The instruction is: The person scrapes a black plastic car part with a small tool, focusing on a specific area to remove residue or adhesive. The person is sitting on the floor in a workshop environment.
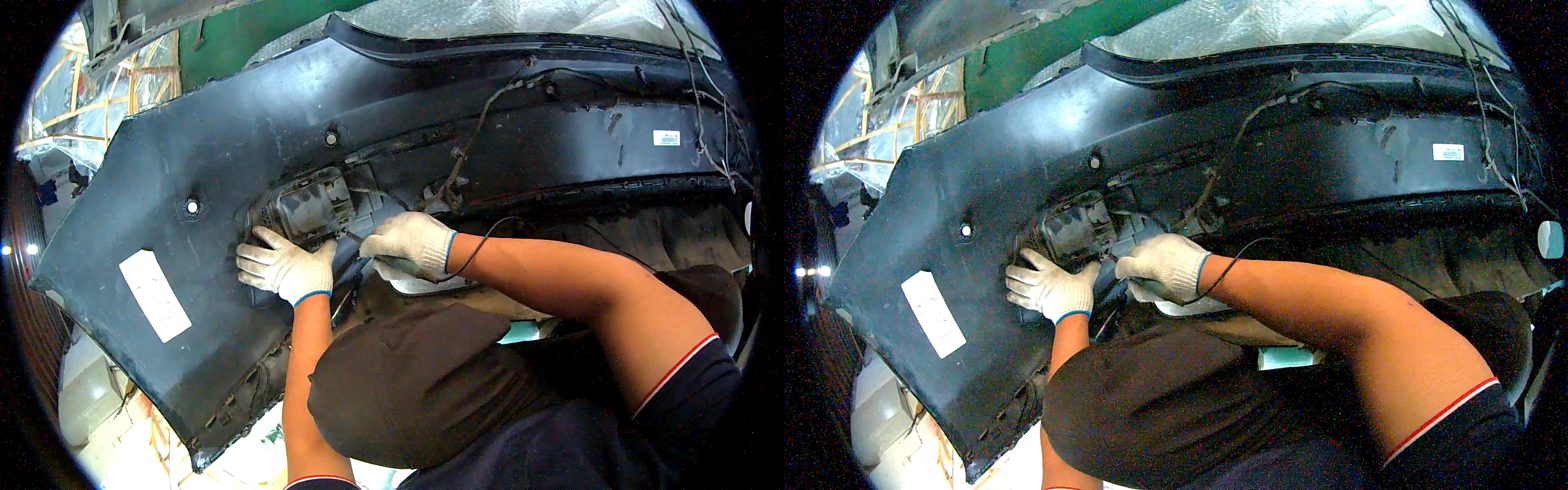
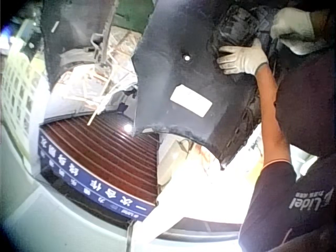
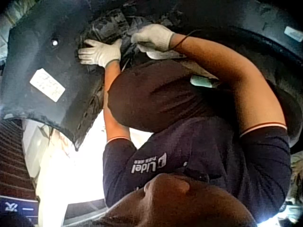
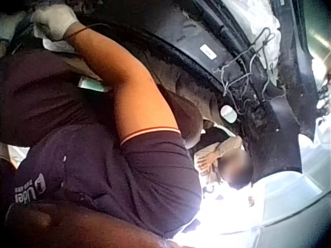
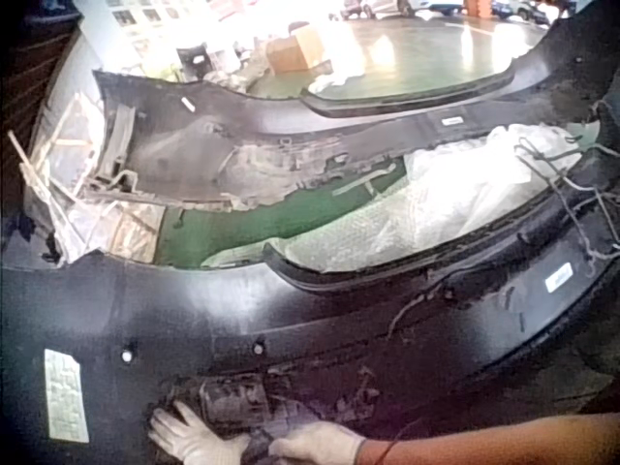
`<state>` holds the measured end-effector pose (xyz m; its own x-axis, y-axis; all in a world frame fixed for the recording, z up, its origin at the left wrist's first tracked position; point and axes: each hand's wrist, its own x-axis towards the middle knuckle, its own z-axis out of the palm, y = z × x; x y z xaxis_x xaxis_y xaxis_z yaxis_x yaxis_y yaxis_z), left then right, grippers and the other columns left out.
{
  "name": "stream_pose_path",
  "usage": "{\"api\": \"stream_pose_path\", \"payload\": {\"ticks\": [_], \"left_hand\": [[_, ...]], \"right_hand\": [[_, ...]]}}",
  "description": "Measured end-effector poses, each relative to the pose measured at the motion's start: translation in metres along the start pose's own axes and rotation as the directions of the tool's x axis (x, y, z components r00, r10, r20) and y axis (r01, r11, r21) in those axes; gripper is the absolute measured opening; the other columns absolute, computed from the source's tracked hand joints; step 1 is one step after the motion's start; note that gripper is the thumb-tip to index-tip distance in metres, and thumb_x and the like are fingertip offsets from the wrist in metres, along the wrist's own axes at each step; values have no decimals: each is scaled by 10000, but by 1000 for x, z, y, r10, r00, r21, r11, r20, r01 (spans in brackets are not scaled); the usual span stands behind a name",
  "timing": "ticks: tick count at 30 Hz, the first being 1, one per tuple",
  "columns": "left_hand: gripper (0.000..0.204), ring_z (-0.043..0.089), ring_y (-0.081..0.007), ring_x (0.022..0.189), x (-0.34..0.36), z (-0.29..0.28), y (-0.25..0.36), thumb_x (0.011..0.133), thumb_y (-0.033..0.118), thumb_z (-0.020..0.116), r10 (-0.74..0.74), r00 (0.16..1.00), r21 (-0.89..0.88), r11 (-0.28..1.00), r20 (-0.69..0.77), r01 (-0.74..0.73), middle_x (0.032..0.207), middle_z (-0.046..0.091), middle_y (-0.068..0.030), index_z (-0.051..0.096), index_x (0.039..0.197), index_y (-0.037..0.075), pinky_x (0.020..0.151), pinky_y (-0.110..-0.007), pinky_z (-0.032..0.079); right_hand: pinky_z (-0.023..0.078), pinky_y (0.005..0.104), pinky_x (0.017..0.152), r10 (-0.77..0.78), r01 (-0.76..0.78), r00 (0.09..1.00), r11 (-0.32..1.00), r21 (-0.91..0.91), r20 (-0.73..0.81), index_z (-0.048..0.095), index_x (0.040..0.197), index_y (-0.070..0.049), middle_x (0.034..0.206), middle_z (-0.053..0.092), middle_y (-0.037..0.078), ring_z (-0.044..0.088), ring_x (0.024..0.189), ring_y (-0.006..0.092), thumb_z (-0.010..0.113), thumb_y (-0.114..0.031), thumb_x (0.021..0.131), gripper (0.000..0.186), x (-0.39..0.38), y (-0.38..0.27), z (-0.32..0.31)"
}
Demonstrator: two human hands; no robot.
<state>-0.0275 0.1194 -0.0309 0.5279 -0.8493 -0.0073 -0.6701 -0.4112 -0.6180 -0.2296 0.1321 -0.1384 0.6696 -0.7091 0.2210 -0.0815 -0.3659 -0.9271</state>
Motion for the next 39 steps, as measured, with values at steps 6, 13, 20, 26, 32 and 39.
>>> {"api": "stream_pose_path", "payload": {"ticks": [6, 13, 20, 26, 32, 39], "left_hand": [[1466, 245, -556, 1572, 0, -2, 0, 587, 761, 908, -5, 1000, -8, 1000, -3, 5, 1676, 226, -407, 262, 1680, 28, 1296, -681, 166], [1468, 241, -553, 1575, -1, -4, -1, 586, 765, 909, 0, 1000, -15, 1000, 0, 0, 1675, 223, -412, 260, 1673, 21, 1298, -677, 162], [1491, 225, -568, 1576, 0, 2, -2, 573, 794, 895, 7, 1000, -18, 1000, -10, -7, 1679, 229, -410, 250, 1686, 40, 1286, -701, 151], [1494, 223, -565, 1578, 1, 3, -2, 568, 797, 890, 2, 1000, -20, 1000, -13, -3, 1676, 235, -407, 247, 1684, 41, 1290, -697, 144], [1476, 219, -559, 1578, -1, -3, 0, 588, 776, 901, 7, 1000, -35, 999, -3, -7, 1677, 221, -409, 258, 1679, 18, 1293, -688, 147], [1482, 210, -569, 1575, -2, -12, 0, 580, 756, 915, 16, 999, -52, 999, 38, -14, 1678, 197, -424, 247, 1682, 25, 1290, -699, 141]], "right_hand": [[558, 532, 709, -36, 36, 999, 999, 7, -1, 670, 1102, -154, 842, 722, 135, 725, 802, 410, 756, -154, 858, 259, 1, -8, -5], [567, 549, 740, -74, 71, 996, 996, -59, -40, 686, 1159, -134, 888, 732, 165, 729, 856, 426, 757, -198, 893, 282, -2, -16, -11], [573, 556, 765, -62, 61, 997, 997, -51, -34, 686, 1167, -133, 931, 736, 191, 725, 885, 443, 741, -259, 933, 271, -1, -19, -13], [573, 555, 775, -97, 94, 993, 995, -45, -71, 681, 1159, -134, 928, 733, 188, 723, 893, 447, 742, -276, 939, 269, -2, -8, -4], [573, 551, 739, -52, 48, 998, 995, -91, -44, 684, 1143, -144, 900, 735, 174, 727, 845, 442, 754, -257, 917, 262, -1, -2, 3], [568, 540, 714, -17, 17, 998, 1000, 2, -54, 680, 1157, -162, 872, 738, 159, 730, 825, 420, 769, -265, 908, 284, -2, 2, 1]]}}
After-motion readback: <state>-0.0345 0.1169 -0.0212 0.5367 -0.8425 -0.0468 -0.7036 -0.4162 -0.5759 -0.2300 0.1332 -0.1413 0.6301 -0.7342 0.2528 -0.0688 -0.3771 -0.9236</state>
